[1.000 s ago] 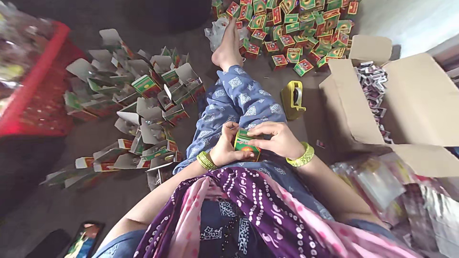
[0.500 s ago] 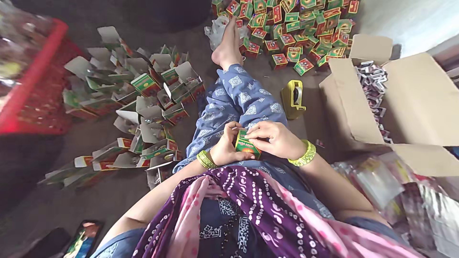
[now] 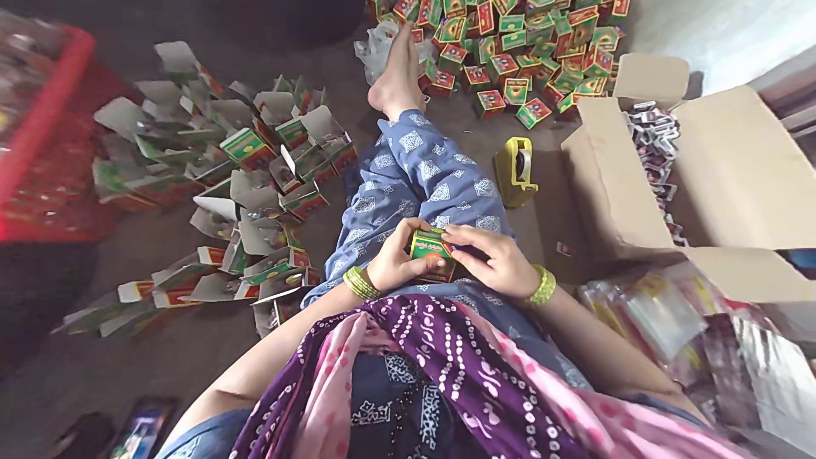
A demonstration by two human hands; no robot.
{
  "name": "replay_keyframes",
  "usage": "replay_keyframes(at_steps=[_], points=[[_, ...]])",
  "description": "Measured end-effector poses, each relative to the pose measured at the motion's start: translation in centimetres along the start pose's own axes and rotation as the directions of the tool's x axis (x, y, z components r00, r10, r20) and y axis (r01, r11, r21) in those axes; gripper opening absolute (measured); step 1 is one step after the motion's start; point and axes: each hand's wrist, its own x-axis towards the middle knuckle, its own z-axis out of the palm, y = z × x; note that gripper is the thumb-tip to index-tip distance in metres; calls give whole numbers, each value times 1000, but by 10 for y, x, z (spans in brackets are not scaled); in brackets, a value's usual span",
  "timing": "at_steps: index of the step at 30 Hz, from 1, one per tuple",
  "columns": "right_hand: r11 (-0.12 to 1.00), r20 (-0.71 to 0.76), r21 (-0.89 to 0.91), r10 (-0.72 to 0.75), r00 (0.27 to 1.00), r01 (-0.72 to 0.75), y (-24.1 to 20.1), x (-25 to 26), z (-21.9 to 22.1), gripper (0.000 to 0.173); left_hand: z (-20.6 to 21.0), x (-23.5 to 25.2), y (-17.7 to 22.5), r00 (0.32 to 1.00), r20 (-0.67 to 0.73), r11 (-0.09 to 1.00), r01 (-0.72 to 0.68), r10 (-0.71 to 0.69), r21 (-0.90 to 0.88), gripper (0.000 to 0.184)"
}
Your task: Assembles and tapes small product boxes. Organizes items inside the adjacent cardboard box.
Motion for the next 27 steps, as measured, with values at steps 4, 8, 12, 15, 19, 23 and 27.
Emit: replay_keyframes(at_steps=[4,8,12,15,19,23,27], points=[[941,-265,21,332,905,-339,34,2,-39,34,-1,0,4,992,-40,991,114,-117,-71,45],[714,-565,-42,560,606,-699,117,-7,-96,34,-4,1,3,992,-57,985,104,-113,-137,28],[470,-529,-81,727,437,-879,179,-14,-135,41,-5,5,0,995,-51,991,85,-90,-108,27],[395,-405,-140,814,417,-908,207,-15,-146,41,-5,6,-1,995,-50,992,83,-89,-99,26],[392,-349,-124,843,410,-912,229,-11,-151,40,-5,8,0,994,-58,991,88,-95,-105,25],[373,-373,-36,856,359,-927,236,-6,-154,41,-6,8,-2,995,-46,992,84,-89,-97,24],[354,-402,-17,854,331,-935,236,-4,-153,40,-5,9,-4,996,-41,993,80,-84,-91,24]])
